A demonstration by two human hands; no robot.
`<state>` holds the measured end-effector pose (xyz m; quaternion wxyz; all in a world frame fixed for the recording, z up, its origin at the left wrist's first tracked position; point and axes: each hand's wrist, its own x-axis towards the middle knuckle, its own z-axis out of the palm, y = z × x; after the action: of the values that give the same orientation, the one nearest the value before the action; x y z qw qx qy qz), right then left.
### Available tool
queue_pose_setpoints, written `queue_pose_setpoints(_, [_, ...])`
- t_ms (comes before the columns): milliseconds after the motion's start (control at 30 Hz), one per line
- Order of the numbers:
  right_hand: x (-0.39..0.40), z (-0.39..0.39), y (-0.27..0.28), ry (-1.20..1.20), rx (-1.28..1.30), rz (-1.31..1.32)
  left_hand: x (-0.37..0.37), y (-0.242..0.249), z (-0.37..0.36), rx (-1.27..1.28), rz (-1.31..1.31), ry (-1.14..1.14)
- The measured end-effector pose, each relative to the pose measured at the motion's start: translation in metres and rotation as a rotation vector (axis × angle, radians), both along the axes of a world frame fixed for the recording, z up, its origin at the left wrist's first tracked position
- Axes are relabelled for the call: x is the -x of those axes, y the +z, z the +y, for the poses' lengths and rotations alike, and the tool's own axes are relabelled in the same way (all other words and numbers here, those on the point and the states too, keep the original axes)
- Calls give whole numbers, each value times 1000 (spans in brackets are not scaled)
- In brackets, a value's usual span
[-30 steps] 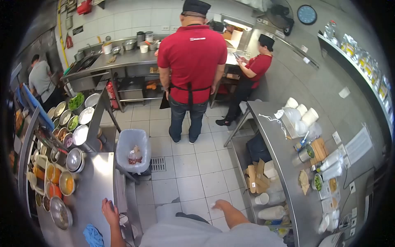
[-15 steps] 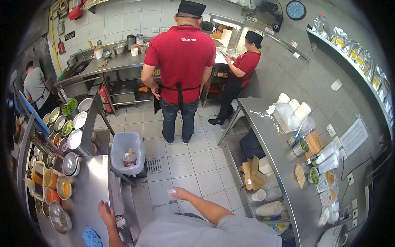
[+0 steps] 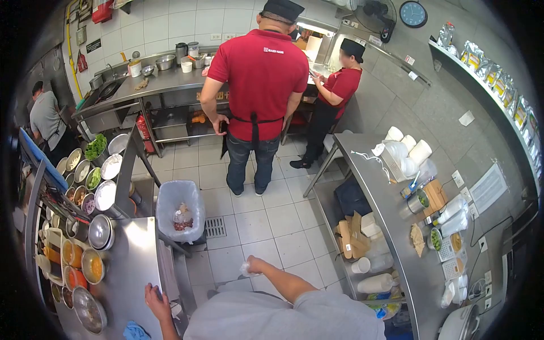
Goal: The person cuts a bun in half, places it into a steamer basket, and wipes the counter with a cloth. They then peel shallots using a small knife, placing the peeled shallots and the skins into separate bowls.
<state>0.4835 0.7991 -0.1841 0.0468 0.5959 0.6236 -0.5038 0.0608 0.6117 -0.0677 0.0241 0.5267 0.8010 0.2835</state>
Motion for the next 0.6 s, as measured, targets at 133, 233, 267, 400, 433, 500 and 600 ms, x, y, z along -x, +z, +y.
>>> queue_pose_setpoints(133, [26, 19, 38, -69, -112, -34, 9, -4, -2, -28, -22, -23])
queue_pose_setpoints(233, [42, 44, 48, -88, -127, 18, 6, 16, 14, -55, -133, 20])
queue_pose_setpoints(267, [51, 54, 46, -99, -135, 19, 6, 22, 26, -74, -192, 61])
queue_pose_setpoints(400, [84, 91, 7, -130, -40, 65, 51, -8, 88, -104, -316, -9])
queue_pose_setpoints(433, [96, 100, 11, -132, -23, 84, 66, -15, 109, -93, -293, -45])
queue_pose_setpoints(500, [122, 125, 13, -70, -39, 110, 83, -21, 146, -83, -269, -92])
queue_pose_setpoints(600, [155, 161, 16, -45, -36, 141, 83, -13, 192, 49, -128, -32])
